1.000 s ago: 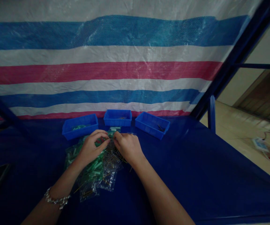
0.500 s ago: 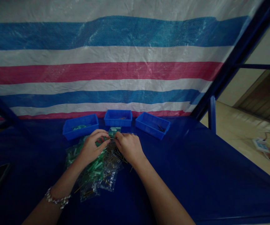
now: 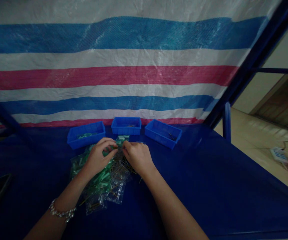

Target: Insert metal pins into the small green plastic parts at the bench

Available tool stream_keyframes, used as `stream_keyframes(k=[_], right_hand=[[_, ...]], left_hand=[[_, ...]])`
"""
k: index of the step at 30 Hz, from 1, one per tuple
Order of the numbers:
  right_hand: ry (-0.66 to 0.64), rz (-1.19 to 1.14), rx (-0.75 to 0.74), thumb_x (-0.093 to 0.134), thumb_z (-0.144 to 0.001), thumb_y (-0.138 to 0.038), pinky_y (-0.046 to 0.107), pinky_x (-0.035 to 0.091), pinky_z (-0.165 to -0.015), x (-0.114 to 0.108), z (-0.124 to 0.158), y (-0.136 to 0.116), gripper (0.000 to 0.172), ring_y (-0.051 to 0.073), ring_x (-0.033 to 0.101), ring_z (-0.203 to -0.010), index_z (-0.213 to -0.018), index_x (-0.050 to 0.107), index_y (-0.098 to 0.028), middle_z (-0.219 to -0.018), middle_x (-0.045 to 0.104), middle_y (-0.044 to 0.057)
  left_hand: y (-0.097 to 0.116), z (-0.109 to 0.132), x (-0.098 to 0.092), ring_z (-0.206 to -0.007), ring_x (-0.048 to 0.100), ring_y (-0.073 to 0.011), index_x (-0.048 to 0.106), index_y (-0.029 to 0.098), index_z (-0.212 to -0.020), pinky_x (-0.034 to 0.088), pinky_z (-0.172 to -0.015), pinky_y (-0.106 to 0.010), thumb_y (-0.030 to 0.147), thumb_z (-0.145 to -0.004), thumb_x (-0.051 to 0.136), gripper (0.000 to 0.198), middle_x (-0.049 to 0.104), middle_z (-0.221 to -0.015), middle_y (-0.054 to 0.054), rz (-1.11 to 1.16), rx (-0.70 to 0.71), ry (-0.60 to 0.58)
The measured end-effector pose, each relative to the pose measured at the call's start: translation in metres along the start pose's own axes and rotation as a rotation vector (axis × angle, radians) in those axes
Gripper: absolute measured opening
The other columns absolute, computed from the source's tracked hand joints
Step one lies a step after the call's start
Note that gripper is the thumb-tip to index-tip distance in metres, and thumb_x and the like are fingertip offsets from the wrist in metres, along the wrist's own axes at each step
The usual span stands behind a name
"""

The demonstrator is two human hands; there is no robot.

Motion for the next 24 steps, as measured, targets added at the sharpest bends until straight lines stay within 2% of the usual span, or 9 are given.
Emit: stream_keyframes(k=[5,8,10,12,15,17,20,24], right_hand=[[0.011,-0.093,0.038,0.048,-0.079,-0.032,0.023,0.025,-0.047,-0.001,0.0,0.002,0.015,0.013,0.054,-0.054,-0.079,0.059,-0.021,-0.064,0.062,0.001],[0.132,-0.315,0.193,0.051,-0.075,-0.034,0.022,0.026,-0.047,0.0,-0.002,0.013,0.016,0.011,0.049,-0.049,-0.075,0.06,-0.02,-0.054,0.056,-0.001],[0.259,-0.58,0.362,0.054,-0.072,-0.035,0.021,0.026,-0.045,0.001,-0.003,0.024,0.017,0.009,0.043,-0.043,-0.071,0.058,-0.018,-0.046,0.048,-0.003],[0.341,-0.941,0.532,0.057,-0.069,-0.037,0.021,0.023,-0.04,0.002,-0.004,0.037,0.02,0.007,0.036,-0.038,-0.066,0.054,-0.017,-0.041,0.042,-0.005],[0.345,-1.474,0.71,0.059,-0.066,-0.034,0.019,0.015,-0.035,0.002,-0.003,0.053,0.022,0.004,0.026,-0.034,-0.06,0.045,-0.017,-0.04,0.035,-0.008],[0.344,-1.694,0.794,0.058,-0.068,-0.029,0.018,0.013,-0.034,0.0,-0.002,0.062,0.02,0.003,0.023,-0.033,-0.061,0.043,-0.017,-0.04,0.032,-0.009],[0.379,-1.812,0.91,0.053,-0.072,-0.025,0.016,0.014,-0.033,-0.001,0.001,0.076,0.011,0.002,0.023,-0.032,-0.068,0.046,-0.017,-0.04,0.031,-0.01],[0.455,-1.716,0.99,0.048,-0.075,-0.025,0.015,0.016,-0.031,-0.001,0.006,0.095,0.009,0.002,0.023,-0.03,-0.071,0.045,-0.018,-0.04,0.033,-0.009]], left_hand=[[-0.002,0.0,0.001,-0.064,0.051,-0.009,0.056,0.017,-0.082,0.044,-0.062,-0.027,0.017,-0.072,0.054,0.01,0.052,-0.091,-0.003,-0.026,-0.008,-0.005],[-0.004,0.0,0.0,-0.065,0.051,-0.0095,0.055,0.017,-0.086,0.044,-0.066,-0.028,0.017,-0.073,0.053,0.014,0.053,-0.09,-0.003,-0.066,-0.028,0.028],[-0.005,-0.001,-0.001,-0.064,0.05,-0.0096,0.055,0.017,-0.088,0.044,-0.068,-0.029,0.016,-0.073,0.052,0.015,0.053,-0.089,-0.003,-0.089,-0.043,0.057],[-0.006,-0.001,-0.002,-0.064,0.05,-0.0098,0.054,0.017,-0.089,0.044,-0.068,-0.029,0.016,-0.073,0.052,0.016,0.053,-0.089,-0.003,-0.102,-0.052,0.079],[-0.005,-0.001,-0.003,-0.064,0.05,-0.01,0.054,0.017,-0.089,0.044,-0.068,-0.029,0.016,-0.073,0.051,0.016,0.053,-0.089,-0.003,-0.106,-0.047,0.087],[-0.005,-0.001,-0.003,-0.064,0.05,-0.01,0.053,0.017,-0.089,0.044,-0.067,-0.03,0.016,-0.073,0.051,0.016,0.052,-0.089,-0.003,-0.105,-0.043,0.084],[-0.004,-0.001,-0.003,-0.064,0.05,-0.0101,0.053,0.017,-0.089,0.044,-0.067,-0.03,0.016,-0.073,0.05,0.016,0.052,-0.089,-0.003,-0.107,-0.044,0.078],[-0.006,-0.001,-0.002,-0.064,0.05,-0.01,0.053,0.017,-0.088,0.045,-0.067,-0.03,0.013,-0.073,0.049,0.017,0.052,-0.089,-0.003,-0.108,-0.045,0.062]])
Point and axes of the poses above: each hand's wrist, its own z-axis away from the middle knuckle, its own x-axis out of the palm, y = z × x, the point moved 2 cm from there along -z, towards the middle knuckle
